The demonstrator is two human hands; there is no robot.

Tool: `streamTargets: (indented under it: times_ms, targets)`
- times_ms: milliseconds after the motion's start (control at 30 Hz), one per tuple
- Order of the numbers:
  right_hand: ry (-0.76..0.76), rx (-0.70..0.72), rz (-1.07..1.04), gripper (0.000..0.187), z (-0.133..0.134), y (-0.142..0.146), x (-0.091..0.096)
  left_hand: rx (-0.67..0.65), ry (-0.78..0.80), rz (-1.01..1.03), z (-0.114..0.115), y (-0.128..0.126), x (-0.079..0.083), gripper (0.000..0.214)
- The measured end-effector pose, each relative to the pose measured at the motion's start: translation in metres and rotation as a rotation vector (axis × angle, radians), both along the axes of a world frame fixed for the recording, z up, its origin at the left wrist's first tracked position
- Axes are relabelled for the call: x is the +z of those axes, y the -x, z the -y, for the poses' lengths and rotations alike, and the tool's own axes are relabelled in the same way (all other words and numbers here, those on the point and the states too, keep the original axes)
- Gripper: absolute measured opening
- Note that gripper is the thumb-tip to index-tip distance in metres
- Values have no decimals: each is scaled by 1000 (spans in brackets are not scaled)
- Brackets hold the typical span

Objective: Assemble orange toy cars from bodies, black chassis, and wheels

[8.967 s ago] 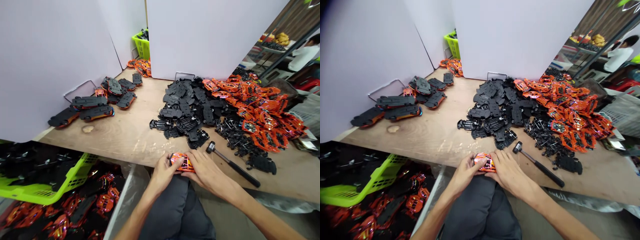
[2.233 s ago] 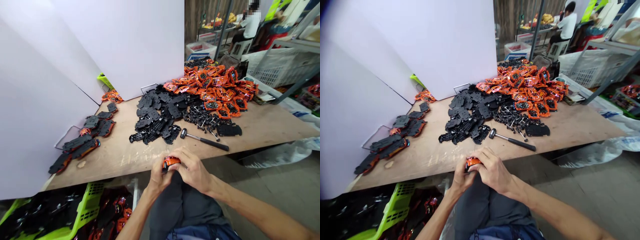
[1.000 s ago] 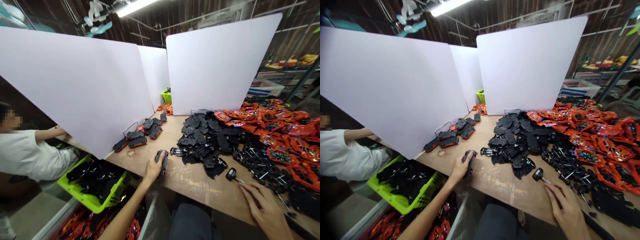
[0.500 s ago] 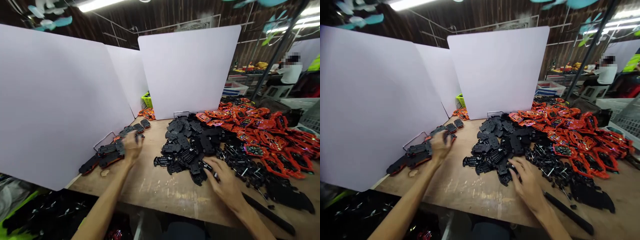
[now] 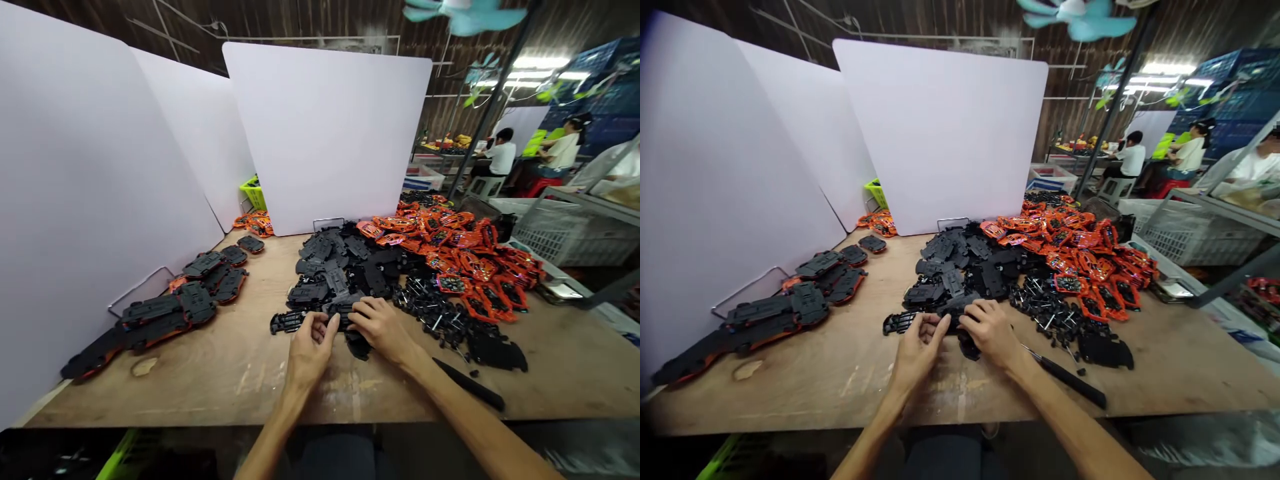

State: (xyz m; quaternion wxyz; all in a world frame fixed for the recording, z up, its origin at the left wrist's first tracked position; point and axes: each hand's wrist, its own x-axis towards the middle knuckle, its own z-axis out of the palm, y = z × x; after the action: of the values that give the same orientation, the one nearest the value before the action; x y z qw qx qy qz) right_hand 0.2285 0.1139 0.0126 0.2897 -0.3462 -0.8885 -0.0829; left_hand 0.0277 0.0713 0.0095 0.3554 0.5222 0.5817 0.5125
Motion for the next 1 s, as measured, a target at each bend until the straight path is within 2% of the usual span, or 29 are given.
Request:
streamTargets:
  times_ms: [133, 233, 333, 400, 433, 500, 533, 567, 633, 700, 767, 867, 1000]
  targets:
    - [-90, 80, -68, 17, 23, 7, -12, 17, 120, 237, -1, -12, -4, 58]
    - [-35, 119, -125, 13, 37, 7, -17, 7, 300, 336, 1, -8, -2, 70]
    - [128, 206, -158, 17, 37, -8, -7, -17, 362, 504, 9, -1, -1, 71]
    - [203, 213, -192, 19, 20, -32, 11, -2, 338, 570, 17, 3, -2, 72]
    - [222, 142, -227, 19, 6, -49, 22, 4, 337, 575, 22, 4, -4, 73]
    - [240, -141, -328, 21, -29, -93, 43, -3, 362, 575, 31, 6, -8, 76]
    - [243, -285, -316, 21, -46, -117, 51, -6, 381, 582, 36, 6, -10, 77]
    - [244, -359, -309, 20, -60, -142, 57, -1, 397, 591, 40, 6, -13, 78]
    - [265, -439, -287, 19, -77, -183, 61, 1, 408, 603, 49, 3, -21, 76]
    - [297, -446, -248, 19, -80, -206, 54, -15, 398, 593, 55, -2, -31, 71]
    - [327, -422, -198, 19, -73, -211, 43, -25, 390, 575, 58, -10, -41, 70]
    - [382, -353, -117, 19, -65, -200, 29, -41, 423, 558, 61, -23, -50, 70]
    - [455, -246, -54, 14, -61, -190, 24, -140, 481, 597, 68, -31, -42, 72]
